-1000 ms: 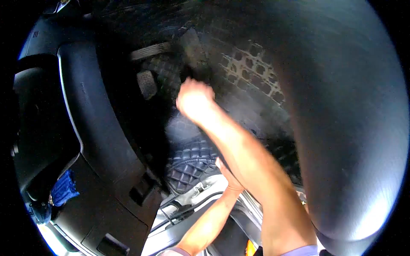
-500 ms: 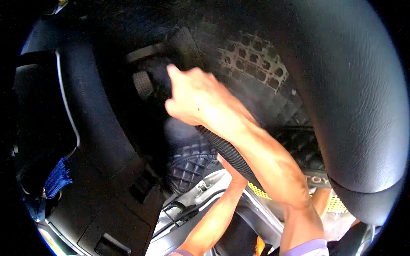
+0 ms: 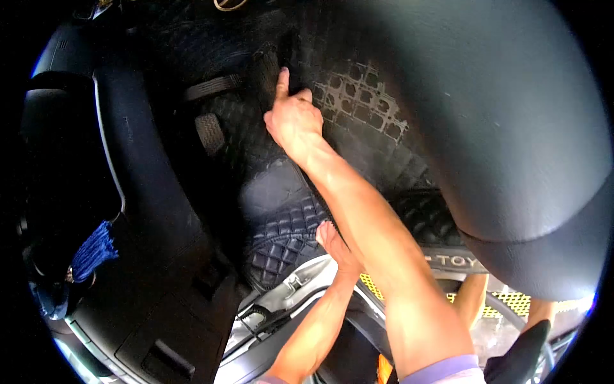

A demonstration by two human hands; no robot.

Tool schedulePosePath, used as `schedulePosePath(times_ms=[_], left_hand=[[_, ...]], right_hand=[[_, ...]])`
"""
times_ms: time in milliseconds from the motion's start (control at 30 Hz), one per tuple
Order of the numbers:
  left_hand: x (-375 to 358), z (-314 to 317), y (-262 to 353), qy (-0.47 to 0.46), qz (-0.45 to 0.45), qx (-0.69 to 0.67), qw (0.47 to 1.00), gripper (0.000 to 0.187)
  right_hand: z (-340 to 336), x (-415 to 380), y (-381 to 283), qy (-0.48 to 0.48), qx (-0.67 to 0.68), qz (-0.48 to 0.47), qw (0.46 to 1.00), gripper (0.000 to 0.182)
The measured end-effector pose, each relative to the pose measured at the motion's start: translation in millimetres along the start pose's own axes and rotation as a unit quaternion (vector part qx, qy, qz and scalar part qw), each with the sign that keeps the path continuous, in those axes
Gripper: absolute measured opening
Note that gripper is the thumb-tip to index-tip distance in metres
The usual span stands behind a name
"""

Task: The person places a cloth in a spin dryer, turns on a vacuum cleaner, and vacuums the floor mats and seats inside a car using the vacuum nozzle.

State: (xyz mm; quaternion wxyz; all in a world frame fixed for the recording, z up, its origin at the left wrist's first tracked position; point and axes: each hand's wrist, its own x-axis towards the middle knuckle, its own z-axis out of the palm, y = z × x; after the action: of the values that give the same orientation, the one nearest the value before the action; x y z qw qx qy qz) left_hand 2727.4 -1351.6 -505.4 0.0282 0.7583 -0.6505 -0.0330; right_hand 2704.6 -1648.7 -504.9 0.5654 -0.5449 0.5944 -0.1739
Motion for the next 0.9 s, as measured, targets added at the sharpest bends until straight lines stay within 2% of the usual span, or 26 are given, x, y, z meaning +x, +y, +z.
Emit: schedulePosePath(times_ms=[67,133,200,233,267,300,367,400,467,533,567,600,667,733,800,833,900], left_hand=[[6.6,4.9,0.6,0.015,0.011,0.016,1.000,0.031],[9.9,0.0,4.4,0.001,0.017,-0.010,1.000,0.030],[13.3,1.8,6.8,-0.008,0.012,0.000,1.000,0.028],[15.3,1.7,7.8,0.008,0.023,0.002,1.000,0.025],[14.5,-0.3,7.1,-0.001,0.015,0.010,1.000,0.024],[18.2,-2.1,9.8,-0.004,0.006,-0.004,1.000,0.026],[10.0,-3.9,8.3,-0.019,-0.005,-0.022,1.000,0.027],[2.5,3.3,-3.8,-0.032,-0.003,-0.003,0.999,0.031],[2.6,7.0,-10.5,-0.045,-0.004,0.022,0.999,0.035],[3.3,2.3,1.0,-0.018,-0.047,-0.015,0.999,0.044],[-18.0,34.5,-21.5,0.095,-0.080,-0.067,0.990,0.046],[-10.1,34.3,-15.9,0.097,-0.078,-0.073,0.990,0.046],[12.5,5.4,4.1,0.034,0.019,-0.018,0.999,0.041],[22.6,-8.1,22.5,-0.006,0.022,0.003,1.000,0.028],[6.3,3.0,-1.2,-0.026,-0.010,0.030,0.999,0.023],[12.4,-2.6,9.9,-0.022,0.004,0.010,1.000,0.022],[13.9,-9.1,11.6,-0.033,0.003,-0.005,0.999,0.024]], right_hand=[[-23.4,4.9,3.1,-0.024,0.050,-0.034,0.998,0.090],[-61.5,3.5,6.9,-0.053,0.084,-0.026,0.995,0.089],[-102.7,-13.1,8.2,0.039,0.192,-0.097,0.976,0.089],[-120.0,-24.7,-4.5,0.154,0.178,-0.047,0.971,0.085],[-129.3,-24.1,-3.9,0.233,0.267,-0.042,0.934,0.083],[-126.9,-18.1,1.1,0.233,0.267,-0.041,0.934,0.083],[-98.8,4.4,23.1,0.071,0.106,-0.038,0.991,0.088],[-43.6,23.4,26.2,0.191,0.109,0.014,0.976,0.091],[-29.6,17.5,7.8,0.109,0.091,0.069,0.987,0.093],[-45.0,3.6,-17.0,-0.053,0.098,0.077,0.991,0.091],[-33.3,5.4,-21.0,-0.084,0.091,0.044,0.991,0.091],[-23.6,8.0,-18.1,-0.072,0.107,0.028,0.991,0.088],[-66.8,5.6,-20.7,-0.100,0.154,0.043,0.982,0.082],[-136.2,-17.5,-14.3,0.013,0.279,0.019,0.960,0.071],[-149.9,-11.6,-8.7,0.260,0.272,-0.064,0.924,0.072],[-132.8,-5.6,-3.9,0.254,0.280,-0.058,0.924,0.072],[-66.4,22.0,12.2,0.258,0.164,0.000,0.952,0.076]])
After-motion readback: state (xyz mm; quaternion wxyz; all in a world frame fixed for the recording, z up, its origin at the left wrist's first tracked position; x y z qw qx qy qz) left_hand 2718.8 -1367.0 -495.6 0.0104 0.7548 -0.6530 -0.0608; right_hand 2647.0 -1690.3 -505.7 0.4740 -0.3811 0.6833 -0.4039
